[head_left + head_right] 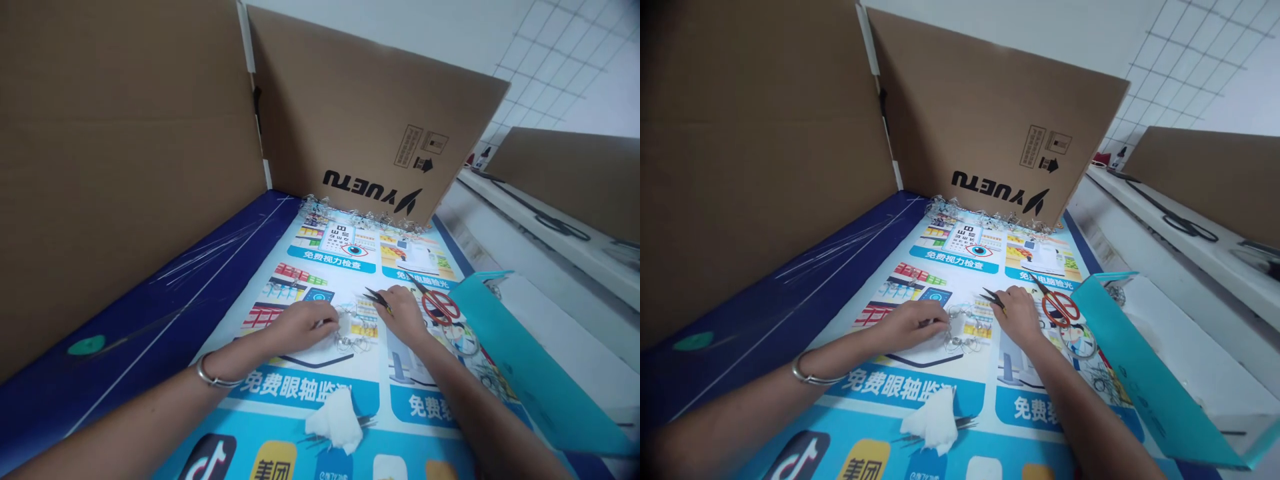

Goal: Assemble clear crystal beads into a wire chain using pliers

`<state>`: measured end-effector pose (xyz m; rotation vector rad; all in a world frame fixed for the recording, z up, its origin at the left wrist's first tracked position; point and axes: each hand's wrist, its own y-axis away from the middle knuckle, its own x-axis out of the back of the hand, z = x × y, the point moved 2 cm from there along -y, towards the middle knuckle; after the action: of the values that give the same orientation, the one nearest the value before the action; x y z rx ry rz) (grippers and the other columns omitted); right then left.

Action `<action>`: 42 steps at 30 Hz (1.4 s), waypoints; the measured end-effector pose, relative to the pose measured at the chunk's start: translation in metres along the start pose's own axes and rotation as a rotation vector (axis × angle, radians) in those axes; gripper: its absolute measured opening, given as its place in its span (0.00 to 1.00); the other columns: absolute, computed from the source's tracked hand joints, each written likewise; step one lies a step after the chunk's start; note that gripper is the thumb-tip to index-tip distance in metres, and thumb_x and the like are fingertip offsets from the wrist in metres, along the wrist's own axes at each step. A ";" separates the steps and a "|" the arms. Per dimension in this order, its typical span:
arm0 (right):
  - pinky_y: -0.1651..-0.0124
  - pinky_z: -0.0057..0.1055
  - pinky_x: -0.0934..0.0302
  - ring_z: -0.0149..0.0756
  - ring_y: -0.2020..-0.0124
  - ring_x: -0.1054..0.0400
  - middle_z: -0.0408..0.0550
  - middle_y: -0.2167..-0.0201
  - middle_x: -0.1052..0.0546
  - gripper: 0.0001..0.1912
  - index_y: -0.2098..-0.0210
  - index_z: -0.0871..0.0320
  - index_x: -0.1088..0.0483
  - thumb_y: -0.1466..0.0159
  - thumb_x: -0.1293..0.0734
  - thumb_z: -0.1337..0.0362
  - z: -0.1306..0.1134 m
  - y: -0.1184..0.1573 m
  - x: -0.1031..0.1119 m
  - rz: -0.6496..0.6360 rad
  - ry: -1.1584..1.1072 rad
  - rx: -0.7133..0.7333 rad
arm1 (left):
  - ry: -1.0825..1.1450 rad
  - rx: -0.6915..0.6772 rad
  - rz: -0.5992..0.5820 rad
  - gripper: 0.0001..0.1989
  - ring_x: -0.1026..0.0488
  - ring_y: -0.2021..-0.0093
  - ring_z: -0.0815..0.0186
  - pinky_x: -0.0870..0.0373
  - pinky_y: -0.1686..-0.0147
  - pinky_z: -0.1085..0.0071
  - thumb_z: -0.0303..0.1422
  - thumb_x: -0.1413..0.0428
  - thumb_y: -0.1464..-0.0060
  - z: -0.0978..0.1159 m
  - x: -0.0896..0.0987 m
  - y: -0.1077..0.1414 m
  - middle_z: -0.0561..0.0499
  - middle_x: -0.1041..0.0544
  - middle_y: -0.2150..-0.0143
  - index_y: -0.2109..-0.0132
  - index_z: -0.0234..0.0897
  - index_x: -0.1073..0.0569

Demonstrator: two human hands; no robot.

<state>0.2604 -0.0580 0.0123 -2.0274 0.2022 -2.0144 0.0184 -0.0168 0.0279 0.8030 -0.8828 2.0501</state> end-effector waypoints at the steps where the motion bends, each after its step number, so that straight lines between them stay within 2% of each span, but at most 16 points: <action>1: 0.58 0.33 0.51 0.39 0.60 0.42 0.50 0.65 0.33 0.15 0.57 0.56 0.33 0.38 0.43 0.56 0.001 0.000 0.000 0.004 -0.003 0.005 | 0.025 0.015 0.067 0.08 0.32 0.67 0.70 0.38 0.67 0.75 0.32 0.53 0.43 -0.001 0.003 0.000 0.52 0.28 0.68 0.65 0.37 0.30; 4: 0.58 0.34 0.51 0.40 0.60 0.42 0.51 0.64 0.33 0.16 0.56 0.57 0.33 0.38 0.43 0.56 0.004 -0.001 0.001 0.021 -0.026 0.025 | 0.040 0.027 0.248 0.09 0.33 0.68 0.70 0.37 0.66 0.74 0.31 0.54 0.43 -0.003 0.007 0.000 0.50 0.29 0.69 0.65 0.35 0.30; 6: 0.59 0.34 0.50 0.40 0.61 0.42 0.51 0.65 0.33 0.16 0.56 0.57 0.33 0.38 0.43 0.55 0.006 -0.001 0.000 0.039 -0.048 0.039 | 0.028 -0.014 0.294 0.08 0.33 0.66 0.69 0.36 0.64 0.72 0.30 0.54 0.43 -0.004 0.007 -0.001 0.49 0.29 0.67 0.62 0.35 0.31; 10: 0.58 0.36 0.49 0.41 0.60 0.42 0.51 0.64 0.32 0.16 0.57 0.56 0.33 0.39 0.42 0.55 0.007 -0.002 0.001 0.065 -0.085 0.042 | -0.042 -0.114 0.243 0.12 0.34 0.54 0.64 0.36 0.55 0.65 0.28 0.54 0.43 -0.004 0.004 -0.003 0.45 0.29 0.56 0.53 0.36 0.33; 13: 0.55 0.39 0.50 0.42 0.58 0.42 0.51 0.62 0.32 0.15 0.56 0.56 0.32 0.39 0.41 0.57 0.007 -0.003 0.003 0.092 -0.112 0.028 | -0.094 -0.123 0.182 0.15 0.37 0.48 0.62 0.39 0.50 0.61 0.29 0.53 0.43 -0.004 0.004 -0.005 0.46 0.31 0.50 0.48 0.39 0.36; 16: 0.52 0.40 0.50 0.41 0.55 0.41 0.51 0.61 0.31 0.13 0.56 0.56 0.32 0.38 0.42 0.62 0.005 -0.002 0.007 0.165 -0.204 0.069 | -0.101 -0.100 0.203 0.15 0.37 0.48 0.62 0.40 0.49 0.60 0.30 0.52 0.43 -0.007 0.005 -0.006 0.46 0.31 0.50 0.48 0.39 0.36; 20: 0.51 0.39 0.46 0.37 0.55 0.40 0.48 0.59 0.30 0.15 0.53 0.54 0.35 0.38 0.44 0.70 -0.005 0.001 0.012 0.223 -0.432 0.215 | -0.078 -0.088 0.293 0.13 0.35 0.52 0.63 0.39 0.52 0.61 0.28 0.53 0.43 -0.012 0.004 -0.005 0.45 0.29 0.54 0.51 0.38 0.33; 23: 0.51 0.40 0.46 0.37 0.53 0.41 0.48 0.56 0.31 0.19 0.52 0.51 0.35 0.39 0.45 0.73 -0.015 0.001 0.012 0.150 -0.477 0.308 | -0.074 -0.069 0.248 0.13 0.35 0.53 0.62 0.38 0.54 0.62 0.27 0.53 0.43 -0.013 0.002 -0.005 0.46 0.28 0.55 0.52 0.38 0.32; 26: 0.51 0.42 0.47 0.39 0.50 0.44 0.47 0.52 0.33 0.23 0.51 0.49 0.36 0.42 0.44 0.75 -0.021 0.000 0.011 0.021 -0.398 0.360 | -0.084 -0.040 0.150 0.12 0.35 0.53 0.62 0.38 0.55 0.62 0.28 0.53 0.43 -0.013 -0.001 -0.009 0.47 0.29 0.55 0.52 0.39 0.32; 29: 0.51 0.41 0.47 0.40 0.50 0.45 0.46 0.52 0.32 0.24 0.50 0.49 0.36 0.42 0.43 0.76 -0.022 -0.002 0.009 -0.069 -0.341 0.372 | -0.084 -0.037 0.059 0.12 0.35 0.54 0.63 0.38 0.55 0.62 0.30 0.54 0.42 -0.015 -0.005 -0.012 0.48 0.28 0.56 0.52 0.40 0.32; 31: 0.52 0.41 0.46 0.39 0.51 0.44 0.46 0.53 0.31 0.23 0.50 0.50 0.36 0.42 0.43 0.75 -0.021 -0.004 0.008 -0.074 -0.339 0.366 | -0.085 -0.037 0.045 0.12 0.35 0.54 0.62 0.38 0.55 0.62 0.30 0.53 0.42 -0.018 -0.007 -0.013 0.48 0.28 0.55 0.53 0.40 0.31; 37: 0.54 0.38 0.45 0.37 0.57 0.39 0.48 0.61 0.28 0.14 0.56 0.54 0.32 0.39 0.43 0.69 -0.007 -0.006 0.011 -0.002 -0.445 0.308 | -0.102 -0.045 0.123 0.11 0.36 0.51 0.61 0.40 0.52 0.61 0.30 0.53 0.43 -0.019 -0.005 -0.010 0.47 0.30 0.53 0.53 0.40 0.31; 39: 0.54 0.37 0.45 0.36 0.58 0.38 0.47 0.62 0.28 0.12 0.58 0.54 0.32 0.40 0.42 0.68 -0.002 -0.006 0.017 -0.073 -0.483 0.337 | -0.085 -0.090 0.063 0.11 0.36 0.52 0.61 0.41 0.52 0.61 0.33 0.51 0.44 -0.012 -0.004 -0.010 0.48 0.30 0.53 0.54 0.41 0.31; 42: 0.53 0.38 0.46 0.37 0.56 0.40 0.47 0.59 0.30 0.13 0.58 0.53 0.32 0.44 0.37 0.65 0.001 -0.004 0.025 -0.221 -0.495 0.384 | -0.070 -0.158 -0.083 0.14 0.36 0.52 0.60 0.41 0.52 0.62 0.38 0.48 0.47 0.000 -0.006 -0.011 0.48 0.30 0.52 0.53 0.41 0.32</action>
<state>0.2612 -0.0610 0.0376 -2.2689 -0.4870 -1.4398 0.0305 -0.0132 0.0270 0.8145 -1.0197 1.8639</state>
